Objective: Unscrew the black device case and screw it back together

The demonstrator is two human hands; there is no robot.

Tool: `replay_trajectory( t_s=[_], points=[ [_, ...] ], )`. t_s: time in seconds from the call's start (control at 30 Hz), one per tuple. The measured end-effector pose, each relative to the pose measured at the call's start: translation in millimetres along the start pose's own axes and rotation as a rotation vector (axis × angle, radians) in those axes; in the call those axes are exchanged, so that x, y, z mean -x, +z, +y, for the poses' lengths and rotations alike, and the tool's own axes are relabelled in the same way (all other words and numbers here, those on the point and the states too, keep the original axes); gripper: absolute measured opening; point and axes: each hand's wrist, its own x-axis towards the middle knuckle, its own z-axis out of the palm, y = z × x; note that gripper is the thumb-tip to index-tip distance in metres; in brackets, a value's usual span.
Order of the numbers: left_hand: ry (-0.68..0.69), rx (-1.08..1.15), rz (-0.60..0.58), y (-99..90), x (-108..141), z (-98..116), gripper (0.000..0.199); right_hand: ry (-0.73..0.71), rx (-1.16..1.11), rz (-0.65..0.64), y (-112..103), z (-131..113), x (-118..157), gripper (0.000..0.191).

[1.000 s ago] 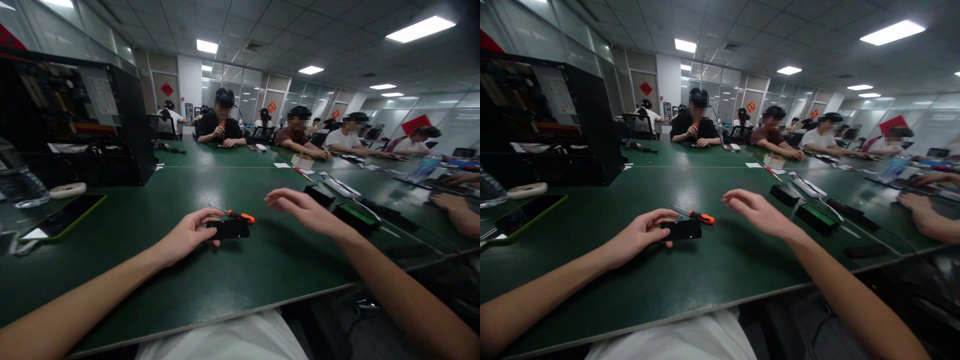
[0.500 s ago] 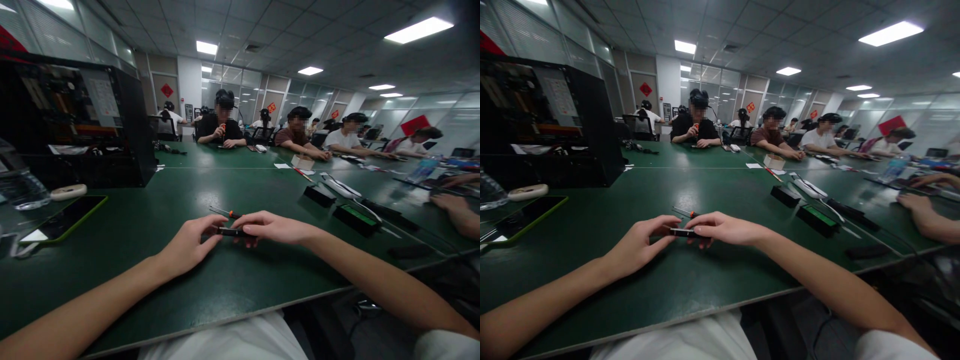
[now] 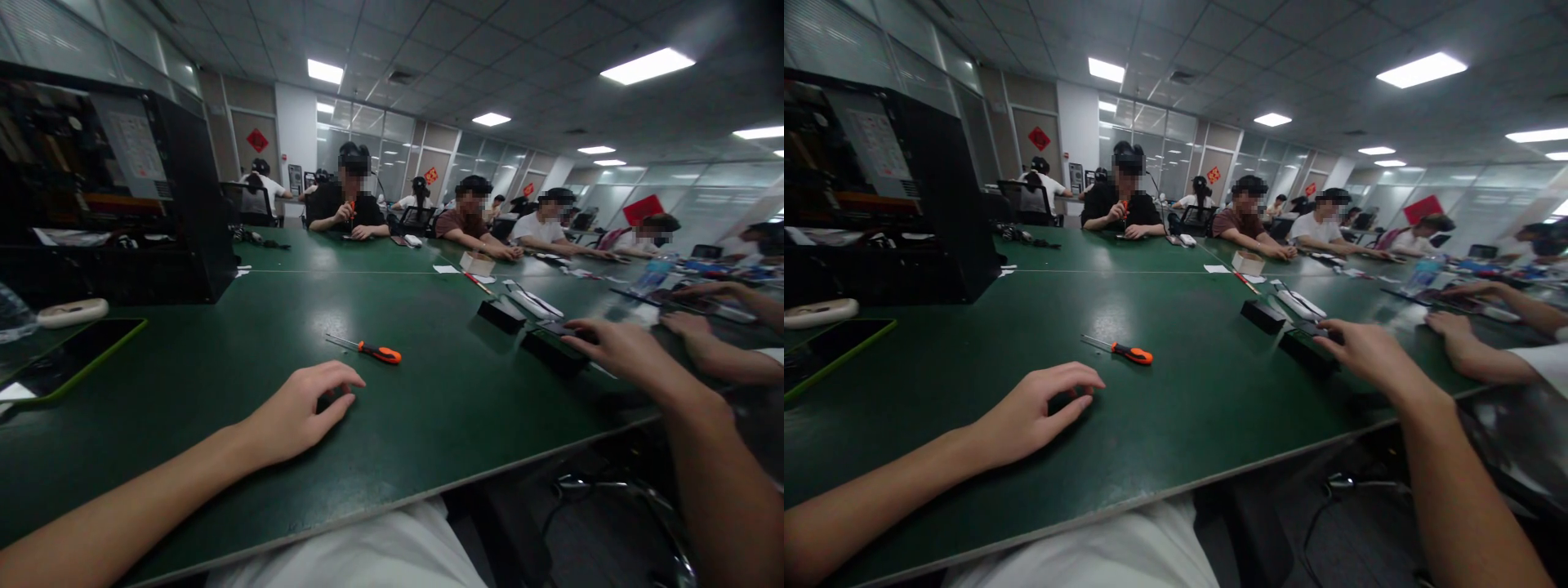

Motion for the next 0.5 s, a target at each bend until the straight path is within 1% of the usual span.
replay_trajectory(
  t_s=[0.1, 0.2, 0.27, 0.5],
  points=[
    [0.006, 0.004, -0.004, -1.1, 1.0, -0.7, 0.023, 0.006, 0.025, -0.141, 3.1, -7.1, -2.3, 0.04],
    [0.002, 0.011, -0.001, -2.8, 1.3, -1.9, 0.022, 0.001, 0.041, -0.159, 3.0, -13.6, -4.8, 0.037],
    [0.011, 0.011, -0.001, -3.2, 1.3, -2.3, 0.022, 0.001, 0.042, -0.172, 3.5, -13.9, -5.9, 0.034],
    [0.044, 0.003, -0.008, -1.6, 2.3, -2.3, 0.022, 0.004, 0.026, -0.205, 9.9, -2.8, -5.5, 0.034]
  ],
)
